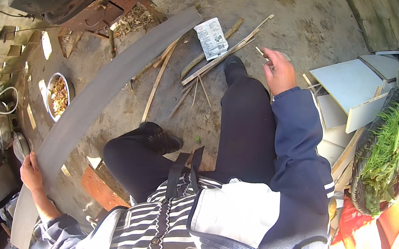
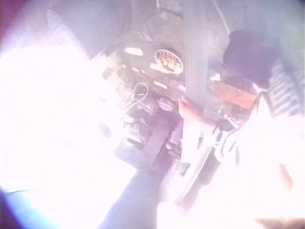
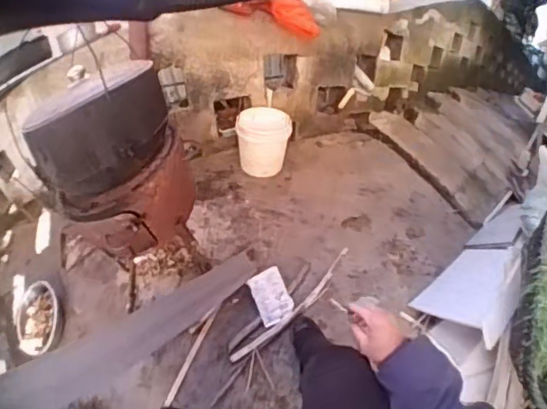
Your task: The person sits on the floor and uses a curved blade to cut thin wooden strips and a larger flat board into smaller pieces. They handle the strips and board, align them, and make repeated cuts, placing the cut pieces on the floor.
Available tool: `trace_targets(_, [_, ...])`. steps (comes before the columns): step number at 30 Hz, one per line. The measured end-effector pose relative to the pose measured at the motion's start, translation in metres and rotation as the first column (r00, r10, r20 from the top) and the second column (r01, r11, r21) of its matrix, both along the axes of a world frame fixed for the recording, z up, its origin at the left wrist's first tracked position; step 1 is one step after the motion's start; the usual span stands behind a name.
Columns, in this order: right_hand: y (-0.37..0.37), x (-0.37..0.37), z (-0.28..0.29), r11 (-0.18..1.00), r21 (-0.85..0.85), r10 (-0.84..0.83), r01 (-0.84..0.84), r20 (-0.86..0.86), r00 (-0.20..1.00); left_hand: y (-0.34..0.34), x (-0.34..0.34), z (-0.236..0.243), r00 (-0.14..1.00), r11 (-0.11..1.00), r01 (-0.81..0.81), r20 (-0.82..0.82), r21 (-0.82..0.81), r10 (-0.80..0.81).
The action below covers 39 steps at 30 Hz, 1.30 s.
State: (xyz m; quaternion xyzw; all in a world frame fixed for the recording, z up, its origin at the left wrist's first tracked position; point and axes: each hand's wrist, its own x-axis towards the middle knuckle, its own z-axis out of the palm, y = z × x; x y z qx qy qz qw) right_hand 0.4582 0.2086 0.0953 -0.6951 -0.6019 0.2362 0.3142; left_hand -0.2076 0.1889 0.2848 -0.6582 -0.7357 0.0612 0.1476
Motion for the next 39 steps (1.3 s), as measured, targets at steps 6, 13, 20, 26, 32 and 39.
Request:
trace_targets(6, [0.002, -0.062, 0.062, 0.961, 0.105, 0.241, -0.256, 0.135, 0.961, -0.057, -0.024, 0.036, 0.984, 0.994, -0.105, 0.144, -0.003, 0.105])
trace_targets(13, [-0.014, -0.209, 0.065, 0.737, 0.198, 0.545, -0.646, 0.392, 0.742, -0.085, -0.049, 0.053, 0.941, 0.999, 0.029, 0.339, -0.015, -0.022])
trace_targets(20, [-0.032, -0.304, 0.040, 0.616, 0.455, 0.476, -0.643, 0.436, 0.764, -0.097, -0.049, 0.084, 0.847, 0.988, 0.075, 0.532, -0.136, 0.009])
trace_targets(26, [-0.033, -0.294, 0.061, 0.526, 0.276, 0.708, -0.805, 0.383, 0.594, -0.111, -0.047, 0.083, 0.853, 0.990, 0.080, 0.523, -0.118, -0.007])
trace_targets(32, [-0.038, -0.291, 0.052, 0.517, 0.450, 0.762, -0.728, 0.146, 0.631, -0.114, -0.023, 0.101, 0.915, 0.996, 0.088, 0.396, -0.021, -0.072])
trace_targets(39, [-0.046, -0.282, 0.043, 0.560, 0.554, 0.711, -0.616, 0.060, 0.701, -0.161, -0.031, 0.134, 0.949, 0.621, 0.312, -0.260, 0.719, -0.176])
